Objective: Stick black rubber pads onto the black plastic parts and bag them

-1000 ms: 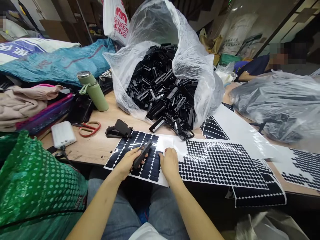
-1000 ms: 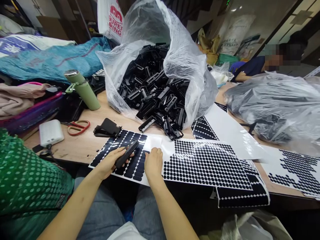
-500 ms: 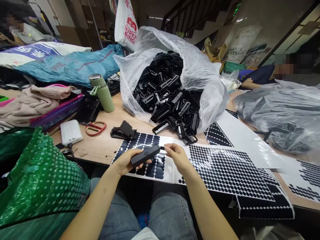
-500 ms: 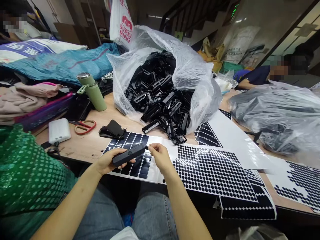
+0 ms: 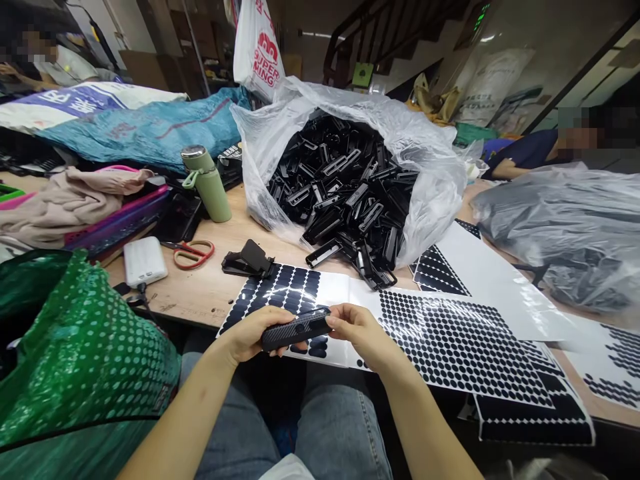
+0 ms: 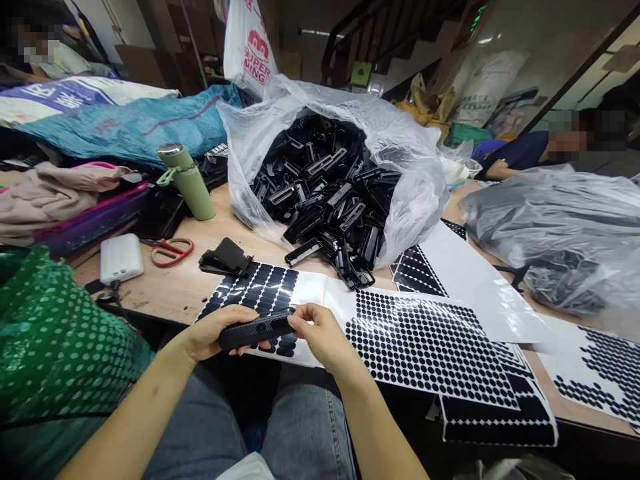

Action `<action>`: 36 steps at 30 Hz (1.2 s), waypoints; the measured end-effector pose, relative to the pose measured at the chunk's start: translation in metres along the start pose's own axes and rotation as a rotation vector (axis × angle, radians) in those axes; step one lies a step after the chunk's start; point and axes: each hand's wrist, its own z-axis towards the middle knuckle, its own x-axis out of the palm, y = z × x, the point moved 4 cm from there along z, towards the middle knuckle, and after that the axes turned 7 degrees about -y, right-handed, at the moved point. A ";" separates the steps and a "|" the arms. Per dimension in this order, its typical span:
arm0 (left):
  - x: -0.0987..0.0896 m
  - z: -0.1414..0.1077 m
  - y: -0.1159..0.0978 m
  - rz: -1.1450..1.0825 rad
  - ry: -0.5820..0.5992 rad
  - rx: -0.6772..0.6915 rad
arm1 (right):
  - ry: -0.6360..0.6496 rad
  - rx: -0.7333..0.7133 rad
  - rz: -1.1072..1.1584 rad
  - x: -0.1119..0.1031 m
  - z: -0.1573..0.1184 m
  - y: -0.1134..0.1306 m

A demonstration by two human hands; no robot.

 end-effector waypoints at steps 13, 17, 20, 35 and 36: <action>0.008 -0.003 0.001 0.033 -0.017 -0.029 | -0.065 -0.030 -0.087 -0.003 -0.007 -0.003; 0.010 -0.003 0.001 0.037 -0.015 -0.031 | -0.085 -0.051 -0.114 -0.005 -0.007 -0.009; 0.010 -0.003 0.002 0.038 -0.014 -0.029 | -0.109 -0.099 -0.169 -0.006 -0.006 -0.013; 0.017 0.002 0.007 -0.006 -0.038 -0.007 | -0.279 -0.217 -0.223 -0.005 -0.014 -0.015; 0.018 0.004 0.009 -0.008 -0.043 -0.010 | -0.305 -0.221 -0.192 -0.009 -0.012 -0.019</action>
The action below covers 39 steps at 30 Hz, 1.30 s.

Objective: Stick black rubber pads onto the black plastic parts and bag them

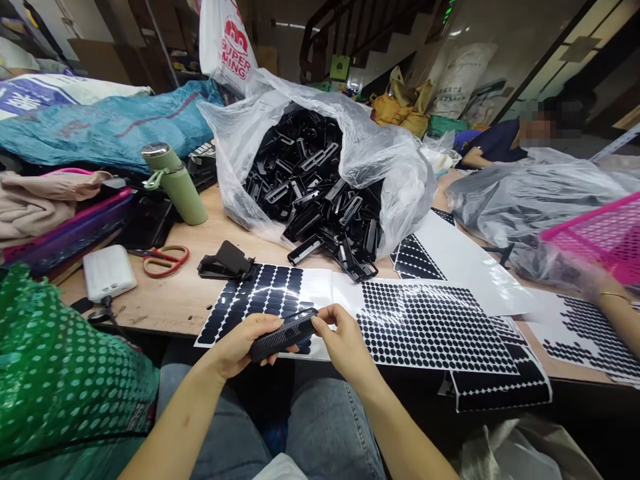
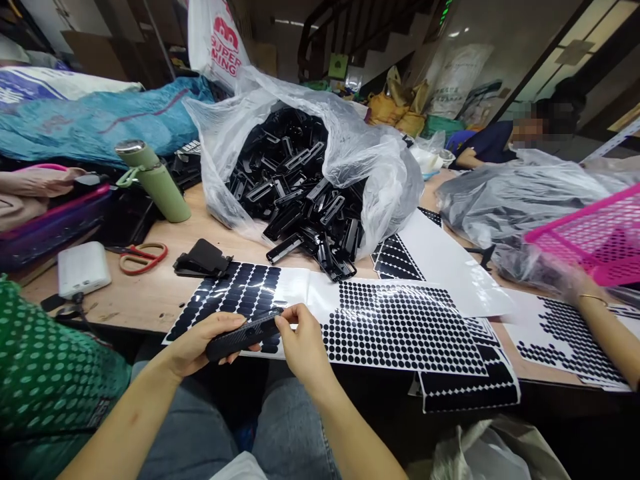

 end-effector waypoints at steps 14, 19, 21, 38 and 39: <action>0.003 0.009 0.000 -0.074 0.052 -0.043 | -0.105 -0.008 -0.778 -0.074 0.044 -0.059; 0.007 0.010 0.002 -0.049 0.039 -0.042 | -0.082 -0.025 -0.626 -0.066 0.026 -0.027; 0.011 0.011 0.002 -0.029 0.022 -0.049 | -0.018 -0.061 -0.402 -0.050 0.014 -0.005; 0.023 0.006 0.003 -0.021 0.002 -0.006 | 0.071 -0.218 -0.236 0.007 -0.021 0.032; 0.024 0.004 0.003 -0.009 -0.010 0.001 | 0.049 -0.252 -0.235 0.009 -0.021 0.032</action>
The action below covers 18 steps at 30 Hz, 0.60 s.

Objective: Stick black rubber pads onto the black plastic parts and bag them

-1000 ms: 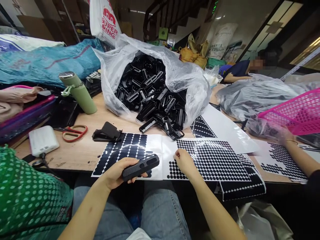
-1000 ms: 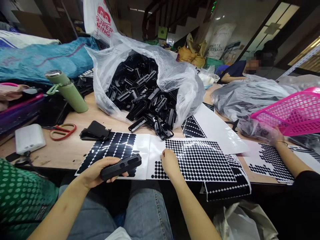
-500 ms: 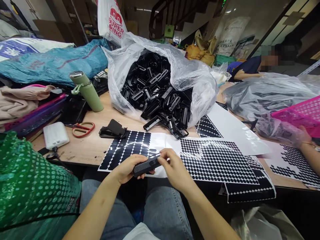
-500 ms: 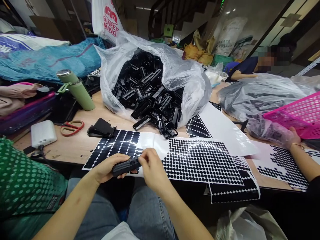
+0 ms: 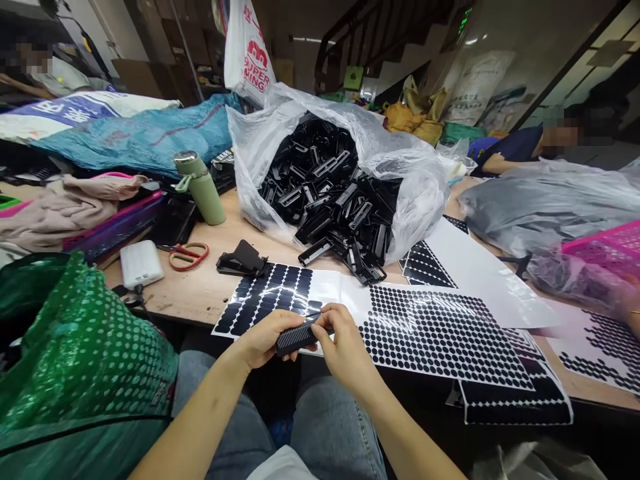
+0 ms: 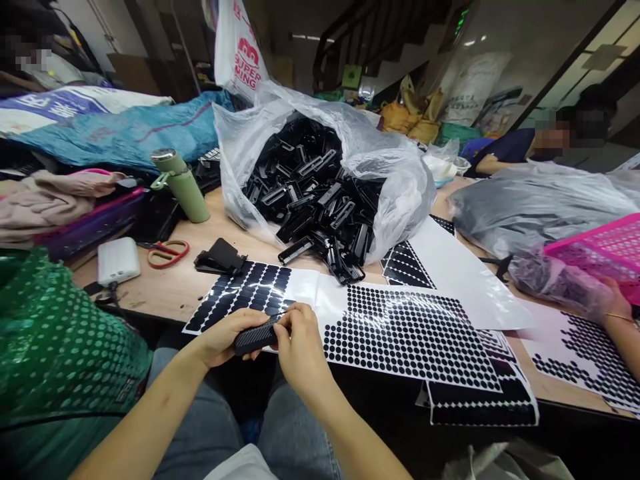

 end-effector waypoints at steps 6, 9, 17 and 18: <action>-0.046 -0.096 -0.040 0.434 -0.650 0.327 | -0.217 -0.018 0.018 0.009 0.000 -0.017; -0.088 -0.208 -0.063 0.834 -1.455 0.403 | -0.127 0.043 0.031 0.015 -0.004 -0.026; -0.077 -0.149 -0.088 1.151 -1.465 0.791 | -0.050 0.078 0.115 0.013 -0.013 -0.035; -0.064 -0.103 -0.089 1.109 -1.230 0.820 | -0.056 0.086 0.114 0.011 -0.013 -0.039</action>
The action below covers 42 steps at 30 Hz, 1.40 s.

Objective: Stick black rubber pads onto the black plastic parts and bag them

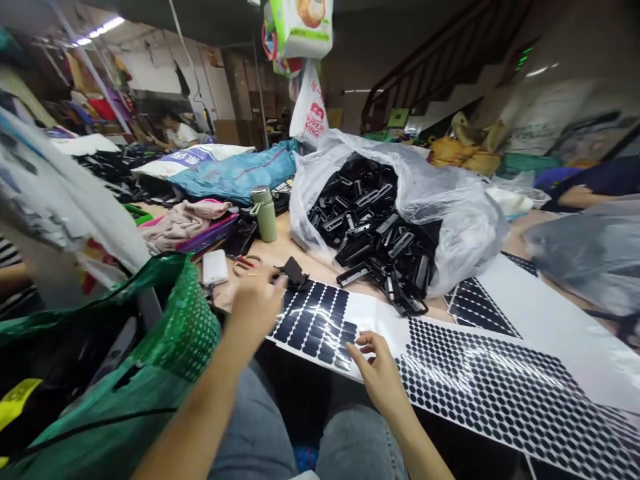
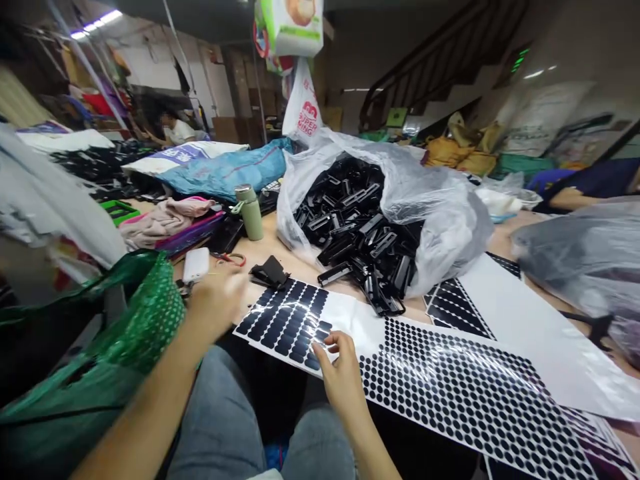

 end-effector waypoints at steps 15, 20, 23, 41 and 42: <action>0.166 -0.005 -0.023 -0.410 0.409 -0.165 | -0.097 0.022 -0.422 0.006 0.047 -0.013; 0.141 -0.060 0.014 -0.901 0.552 -0.853 | -0.145 0.105 -0.644 0.035 0.057 -0.019; 0.141 -0.075 0.024 -0.990 0.547 -1.040 | -0.189 0.093 -0.633 0.035 0.054 -0.023; 0.135 -0.071 0.028 -1.088 0.656 -1.085 | -0.054 0.122 -0.034 0.018 0.052 -0.008; 0.131 -0.070 0.027 -1.088 0.694 -1.059 | -0.006 0.163 0.042 0.015 0.053 -0.005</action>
